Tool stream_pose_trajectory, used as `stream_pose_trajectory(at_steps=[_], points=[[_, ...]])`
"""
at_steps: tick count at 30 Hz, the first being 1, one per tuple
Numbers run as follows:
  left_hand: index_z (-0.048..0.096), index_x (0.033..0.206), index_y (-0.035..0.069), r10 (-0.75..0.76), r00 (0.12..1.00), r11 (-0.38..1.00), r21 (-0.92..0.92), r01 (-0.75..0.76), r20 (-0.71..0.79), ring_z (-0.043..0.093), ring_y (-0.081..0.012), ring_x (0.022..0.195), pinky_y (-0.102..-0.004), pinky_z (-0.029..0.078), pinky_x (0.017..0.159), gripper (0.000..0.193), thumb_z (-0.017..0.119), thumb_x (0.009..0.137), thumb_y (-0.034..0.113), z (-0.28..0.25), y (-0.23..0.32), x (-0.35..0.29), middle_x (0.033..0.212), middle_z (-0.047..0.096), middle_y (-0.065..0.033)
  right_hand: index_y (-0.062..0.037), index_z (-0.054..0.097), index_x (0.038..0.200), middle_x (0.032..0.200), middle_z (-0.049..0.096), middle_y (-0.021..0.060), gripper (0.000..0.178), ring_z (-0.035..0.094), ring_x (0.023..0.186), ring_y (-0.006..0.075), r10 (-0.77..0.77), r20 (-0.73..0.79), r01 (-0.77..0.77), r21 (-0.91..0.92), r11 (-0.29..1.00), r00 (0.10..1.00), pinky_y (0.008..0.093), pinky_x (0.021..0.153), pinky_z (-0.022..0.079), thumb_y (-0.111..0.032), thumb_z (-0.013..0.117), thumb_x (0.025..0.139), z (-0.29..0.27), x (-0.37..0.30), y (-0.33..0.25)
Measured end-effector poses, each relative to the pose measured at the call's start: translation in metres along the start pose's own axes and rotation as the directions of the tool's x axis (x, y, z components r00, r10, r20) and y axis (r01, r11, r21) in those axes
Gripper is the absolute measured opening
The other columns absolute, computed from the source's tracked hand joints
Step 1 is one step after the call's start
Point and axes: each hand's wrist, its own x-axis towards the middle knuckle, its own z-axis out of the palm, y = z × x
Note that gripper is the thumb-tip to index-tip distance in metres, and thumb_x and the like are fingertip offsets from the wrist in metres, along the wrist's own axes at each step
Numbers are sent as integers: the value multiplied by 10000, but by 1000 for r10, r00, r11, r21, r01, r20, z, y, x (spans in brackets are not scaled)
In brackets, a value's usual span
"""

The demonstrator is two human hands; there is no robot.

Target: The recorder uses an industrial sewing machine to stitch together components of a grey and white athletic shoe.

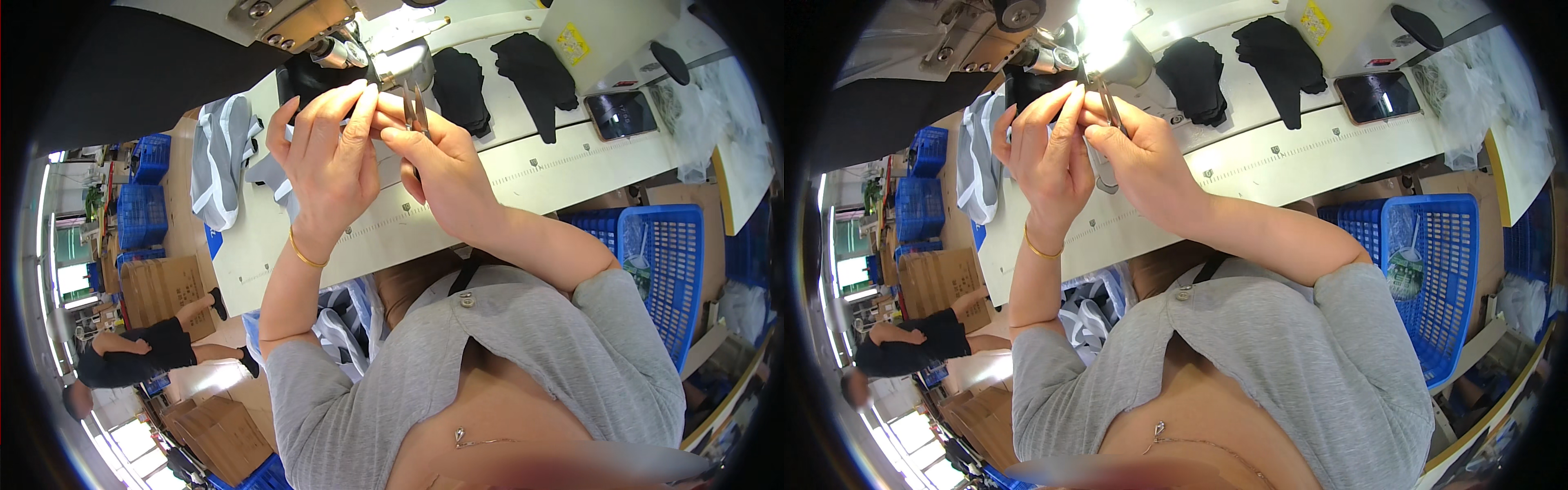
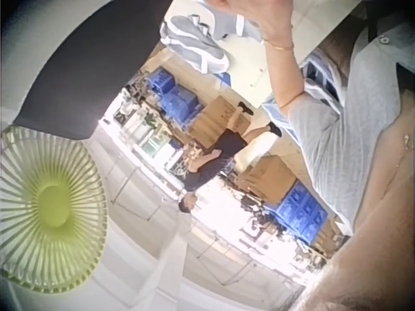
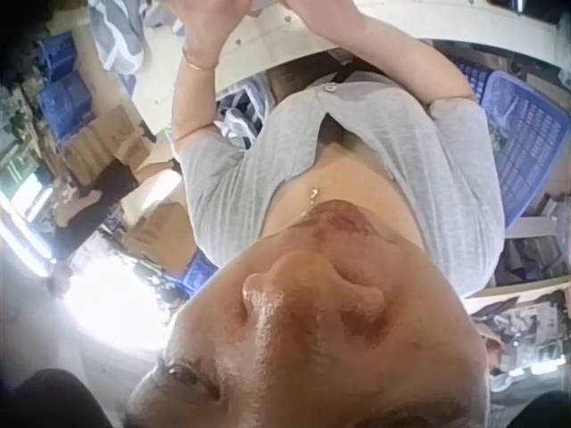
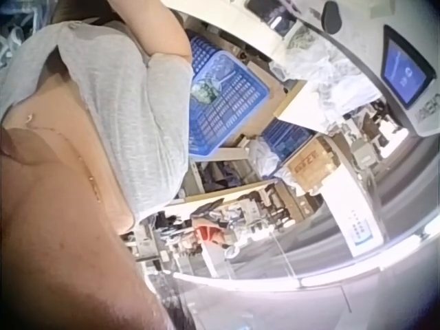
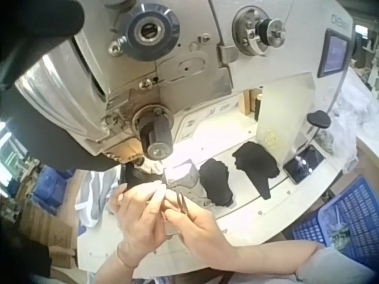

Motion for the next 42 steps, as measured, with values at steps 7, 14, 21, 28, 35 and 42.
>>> stream_pose_trajectory(at_steps=[7,14,21,28,35,42], points=[[688,1096,44,23,1000,1000,13,-22,-10,617,-186,980,-411,279,1058,375,635,725,20,3,-8,7,1075,651,-52,11,583,1249,1111,626,23,315,528,1009,56,-7,5,7,21,1000,1000,224,865,435,-100,484,971,4,8,-4],[679,1068,3,8,1000,999,33,-7,-28,619,-205,990,-469,271,1079,346,634,725,14,8,-8,8,1059,650,-72,3,583,1225,1064,620,10,289,523,993,50,-1,23,1,3,1000,1000,212,850,431,-114,487,979,3,11,-5],[674,1050,-10,8,999,1000,30,-7,-35,620,-213,992,-480,257,1096,324,626,729,4,9,-8,8,1041,651,-80,-10,592,1177,972,599,-21,251,506,870,23,-24,5,24,-4,1000,1000,193,726,428,-132,490,983,6,11,-3],[668,1057,-22,-26,999,999,-20,26,-19,619,-230,985,-481,266,1097,310,597,756,-13,8,-10,6,1033,652,-96,-23,590,1184,952,602,-6,254,533,827,38,76,26,-75,-47,996,997,209,698,450,-148,479,993,4,10,-7],[683,1010,44,-71,994,858,503,103,-82,620,-238,766,-386,489,649,200,596,832,73,0,-134,8,1028,669,-127,10,576,1248,1409,491,166,348,629,865,119,-616,322,680,-510,528,719,227,622,501,25,486,912,-19,18,13],[678,949,39,72,930,831,494,-256,361,611,-225,683,-352,478,555,167,641,833,154,49,-210,62,981,668,-129,-8,595,1145,1443,427,230,419,663,979,261,-574,457,676,-695,245,679,333,786,553,88,621,738,8,22,13]])
